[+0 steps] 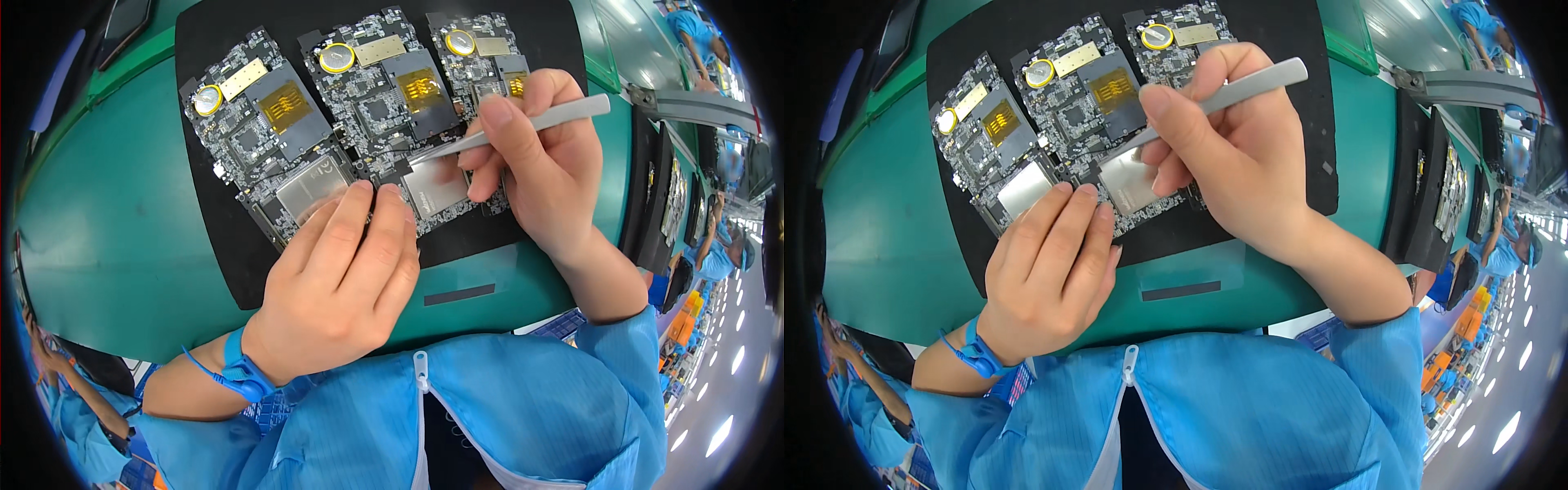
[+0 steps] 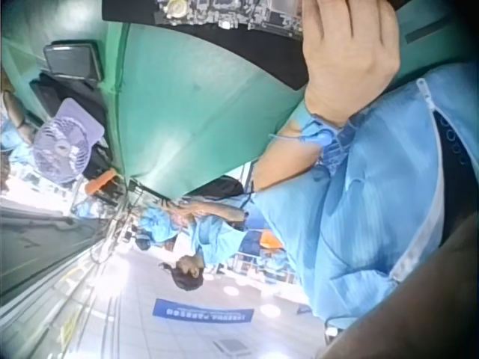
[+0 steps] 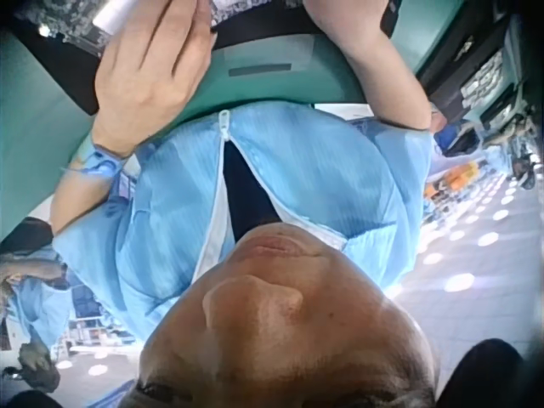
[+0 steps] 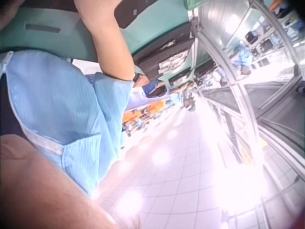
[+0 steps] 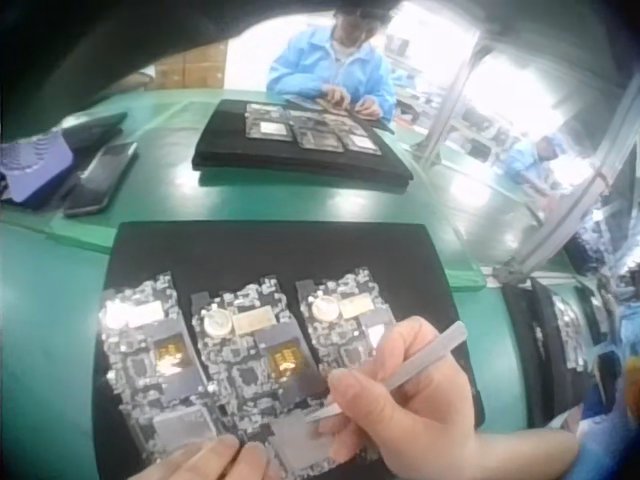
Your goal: The person uses tweezers to pick up small, rectangular components from a green workbench and places them onto specific areas of circuit boards. The person handles multiple boards, moving them into position and applying the components with precision.
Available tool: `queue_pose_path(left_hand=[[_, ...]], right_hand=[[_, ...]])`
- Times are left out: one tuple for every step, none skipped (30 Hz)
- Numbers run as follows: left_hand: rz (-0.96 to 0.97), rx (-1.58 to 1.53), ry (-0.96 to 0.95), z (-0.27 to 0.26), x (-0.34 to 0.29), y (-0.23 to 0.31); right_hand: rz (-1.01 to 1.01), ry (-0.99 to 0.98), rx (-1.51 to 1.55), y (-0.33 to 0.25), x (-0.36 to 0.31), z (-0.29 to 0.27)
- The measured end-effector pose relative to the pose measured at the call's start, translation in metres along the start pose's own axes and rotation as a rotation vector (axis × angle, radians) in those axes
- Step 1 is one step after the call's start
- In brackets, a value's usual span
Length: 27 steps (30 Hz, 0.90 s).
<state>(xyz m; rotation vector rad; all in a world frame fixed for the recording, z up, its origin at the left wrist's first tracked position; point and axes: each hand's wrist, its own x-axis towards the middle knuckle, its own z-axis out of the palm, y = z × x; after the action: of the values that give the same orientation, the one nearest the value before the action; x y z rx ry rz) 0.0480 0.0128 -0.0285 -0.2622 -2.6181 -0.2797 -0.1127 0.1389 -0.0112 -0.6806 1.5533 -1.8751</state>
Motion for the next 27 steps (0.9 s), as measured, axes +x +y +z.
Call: queue_pose_path(left_hand=[[0.005, -0.002, 0.001, -0.0002, 0.0002, 0.0000], [0.010, -0.005, 0.001, -0.0003, 0.0005, 0.0000], [0.012, -0.003, 0.000, -0.0005, 0.0007, -0.0003], [0.015, -0.004, 0.001, -0.0001, 0.0009, -0.0008], [0.018, -0.004, 0.002, 0.0002, 0.0008, -0.0013], [0.019, -0.005, 0.001, 0.0006, 0.0006, -0.0017], [0.018, -0.005, -0.001, 0.0005, 0.0009, -0.0016], [0.017, -0.005, -0.002, 0.0003, 0.0012, -0.0015], [0.018, -0.004, -0.004, -0.0002, 0.0016, -0.0013], [0.020, -0.003, -0.005, -0.0010, 0.0023, -0.0016], [0.022, -0.002, -0.006, -0.0014, 0.0027, -0.0017], [0.022, -0.001, -0.006, -0.0011, 0.0025, -0.0016], [0.022, 0.000, -0.004, 0.0000, 0.0021, -0.0016], [0.023, 0.002, -0.003, 0.0007, 0.0018, -0.0016], [0.024, 0.003, -0.007, 0.0006, 0.0018, -0.0016], [0.026, 0.004, -0.011, -0.0002, 0.0023, -0.0016], [0.027, 0.004, -0.016, -0.0010, 0.0027, -0.0015], [0.021, 0.000, -0.021, -0.0012, 0.0029, -0.0013], [0.013, -0.004, -0.026, -0.0011, 0.0029, -0.0009], [0.005, -0.008, -0.031, -0.0010, 0.0030, -0.0005], [-0.005, -0.014, -0.025, -0.0006, 0.0027, -0.0001], [-0.016, -0.021, -0.020, 0.0005, 0.0020, -0.0002], [-0.027, -0.027, -0.014, 0.0010, 0.0016, -0.0002], [-0.041, -0.029, -0.018, 0.0008, 0.0018, 0.0000], [-0.052, -0.037, -0.020, 0.0019, 0.0029, 0.0000], [-0.064, -0.044, -0.021, 0.0027, 0.0039, 0.0003], [-0.075, -0.061, -0.036, 0.0026, 0.0051, 0.0007]], right_hand=[[-0.013, -0.002, -0.001, 0.0020, -0.0002, 0.0002], [-0.026, -0.004, -0.002, 0.0041, -0.0005, 0.0002], [-0.038, -0.005, -0.002, 0.0054, -0.0006, 0.0004], [-0.044, -0.003, -0.019, 0.0057, -0.0008, 0.0005], [-0.049, -0.002, -0.035, 0.0059, -0.0012, 0.0002], [-0.054, 0.000, -0.051, 0.0062, -0.0015, 0.0003], [-0.063, -0.003, -0.047, 0.0062, -0.0013, 0.0005], [-0.073, -0.005, -0.043, 0.0065, -0.0013, 0.0010], [-0.082, -0.008, -0.039, 0.0067, -0.0014, 0.0012], [-0.091, -0.011, -0.046, 0.0073, -0.0014, 0.0010], [-0.100, -0.015, -0.053, 0.0080, -0.0016, 0.0009], [-0.109, -0.019, -0.060, 0.0083, -0.0017, 0.0009], [-0.106, -0.011, -0.066, 0.0081, -0.0021, 0.0014], [-0.102, -0.002, -0.072, 0.0076, -0.0028, 0.0025], [-0.099, 0.006, -0.077, 0.0074, -0.0033, 0.0030], [-0.107, 0.002, -0.082, 0.0076, -0.0034, 0.0026], [-0.114, -0.002, -0.087, 0.0085, -0.0035, 0.0018], [-0.121, -0.007, -0.091, 0.0086, -0.0037, 0.0014], [-0.119, 0.003, -0.086, 0.0082, -0.0040, 0.0021], [-0.117, 0.013, -0.081, 0.0078, -0.0043, 0.0034], [-0.116, 0.022, -0.075, 0.0072, -0.0047, 0.0043], [-0.109, 0.028, -0.091, 0.0068, -0.0048, 0.0049], [-0.103, 0.032, -0.106, 0.0059, -0.0048, 0.0055], [-0.098, 0.036, -0.120, 0.0053, -0.0050, 0.0061], [-0.112, 0.035, -0.122, 0.0057, -0.0051, 0.0058], [-0.126, 0.032, -0.124, 0.0068, -0.0047, 0.0057], [-0.140, 0.029, -0.126, 0.0077, -0.0048, 0.0058]])
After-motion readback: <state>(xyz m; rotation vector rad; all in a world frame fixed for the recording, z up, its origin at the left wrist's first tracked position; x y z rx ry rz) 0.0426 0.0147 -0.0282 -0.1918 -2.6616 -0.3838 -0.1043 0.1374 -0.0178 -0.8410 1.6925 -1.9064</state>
